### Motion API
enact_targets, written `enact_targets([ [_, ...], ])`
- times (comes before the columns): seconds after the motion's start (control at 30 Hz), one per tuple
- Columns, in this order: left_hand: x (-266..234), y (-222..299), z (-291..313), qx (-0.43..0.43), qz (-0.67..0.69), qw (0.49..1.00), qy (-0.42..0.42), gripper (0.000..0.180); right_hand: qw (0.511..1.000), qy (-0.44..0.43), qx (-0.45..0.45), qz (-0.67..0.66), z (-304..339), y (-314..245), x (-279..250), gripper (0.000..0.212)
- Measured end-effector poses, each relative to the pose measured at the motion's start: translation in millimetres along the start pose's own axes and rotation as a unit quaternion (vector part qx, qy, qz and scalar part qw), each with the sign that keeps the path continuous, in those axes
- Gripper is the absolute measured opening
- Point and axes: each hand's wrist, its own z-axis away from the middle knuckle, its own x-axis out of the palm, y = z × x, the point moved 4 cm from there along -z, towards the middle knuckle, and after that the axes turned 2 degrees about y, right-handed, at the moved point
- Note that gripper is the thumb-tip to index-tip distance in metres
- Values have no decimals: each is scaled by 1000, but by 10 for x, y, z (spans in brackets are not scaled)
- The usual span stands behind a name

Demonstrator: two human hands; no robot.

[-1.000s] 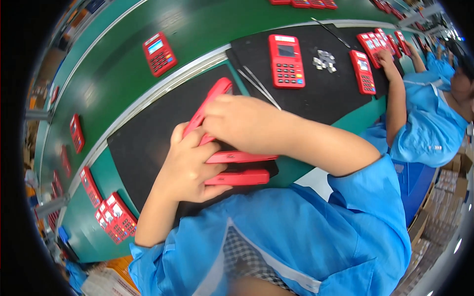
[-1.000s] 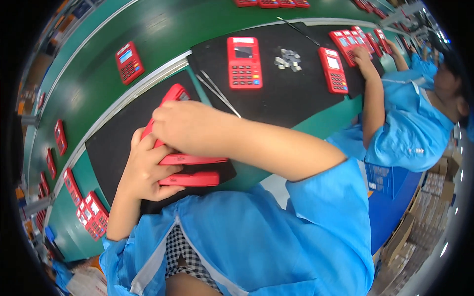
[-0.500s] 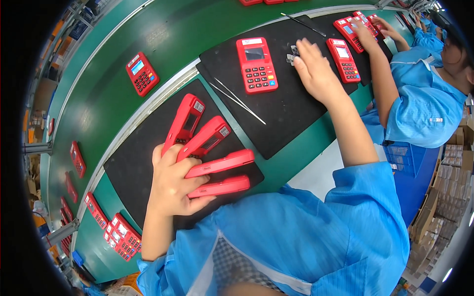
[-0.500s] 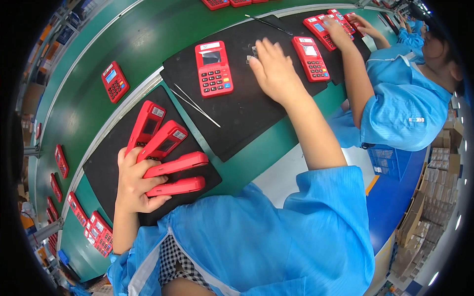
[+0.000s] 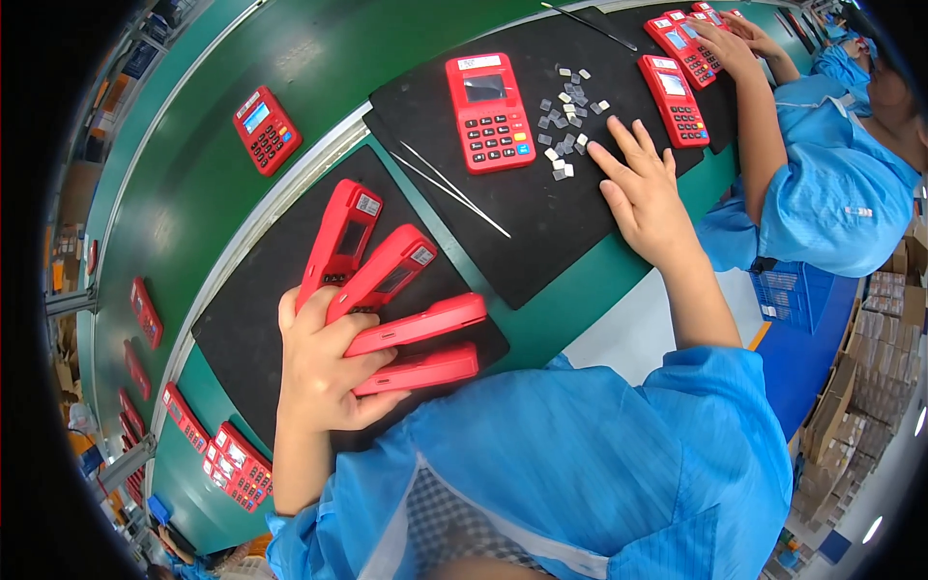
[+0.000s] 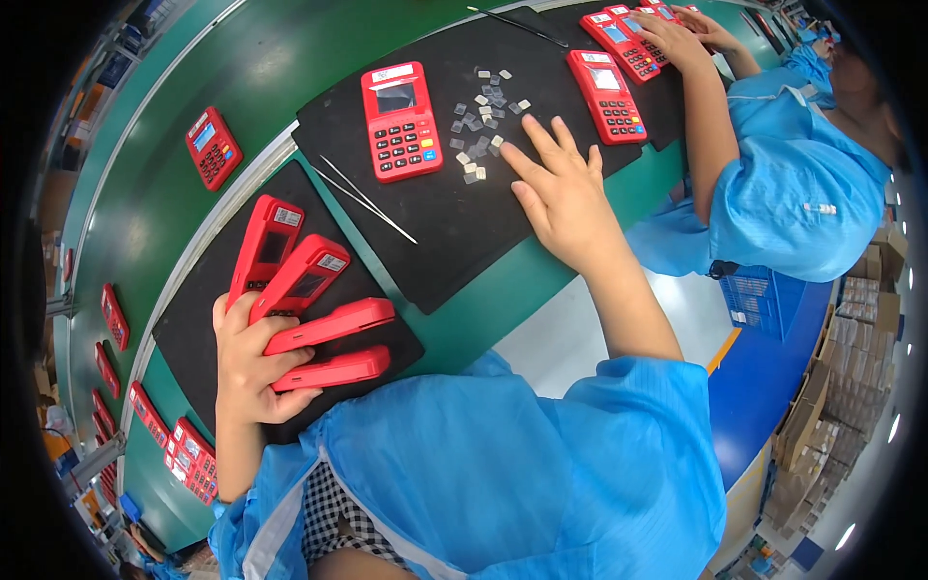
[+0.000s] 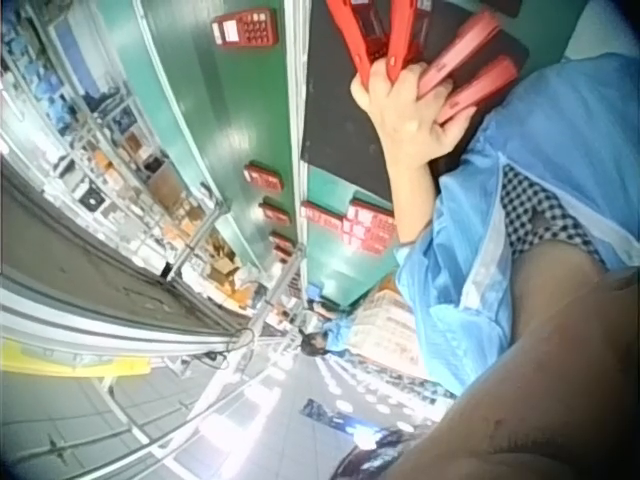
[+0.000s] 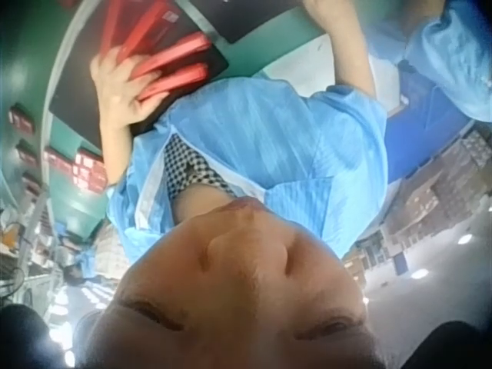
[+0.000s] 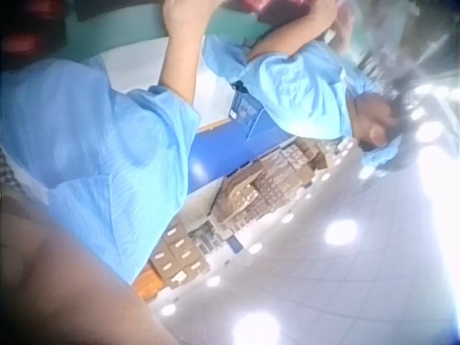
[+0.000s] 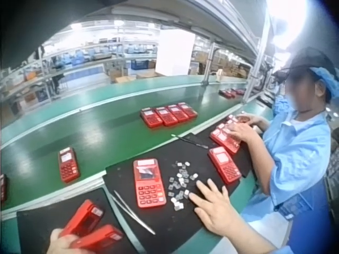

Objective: Assembling and inspecting red handheld electronic devices on a production line using tweezers.

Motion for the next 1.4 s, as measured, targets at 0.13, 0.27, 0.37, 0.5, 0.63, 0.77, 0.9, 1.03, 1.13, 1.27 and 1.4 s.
enact_targets([
  [0.13,-4,7,32,5,-5,1000,8,37,988,133,17,-72,0,-14,-118,16],
  [0.27,-7,-18,56,12,-3,1000,16,37,987,95,-8,-131,-154,-242,-98,11],
  [0.37,-21,-29,91,8,-3,1000,20,35,990,73,-35,-117,-246,-312,-55,11],
  [0.5,-43,0,79,-3,5,1000,22,32,992,23,-27,-124,-323,-350,-15,6],
  [0.63,4,15,17,-7,20,999,35,29,967,70,-95,-226,-265,-970,-264,3],
  [0.77,17,8,-11,-10,34,998,44,27,916,-12,-261,-304,-260,-1818,14,4],
  [0.9,37,0,-5,-5,49,997,60,26,911,-27,-301,-282,-423,-2011,111,8],
  [1.03,55,-30,49,-17,57,996,66,27,918,-90,-293,-253,-254,-2000,-10,7],
  [1.13,51,-8,26,-13,49,997,63,27,936,-93,-237,-244,-70,-1954,23,6],
  [1.27,9,-5,15,-10,34,998,46,27,949,-23,-257,-179,51,-1992,27,14],
  [1.4,10,9,21,-1,23,999,46,27,936,-3,-351,24,287,-2241,23,19],
])
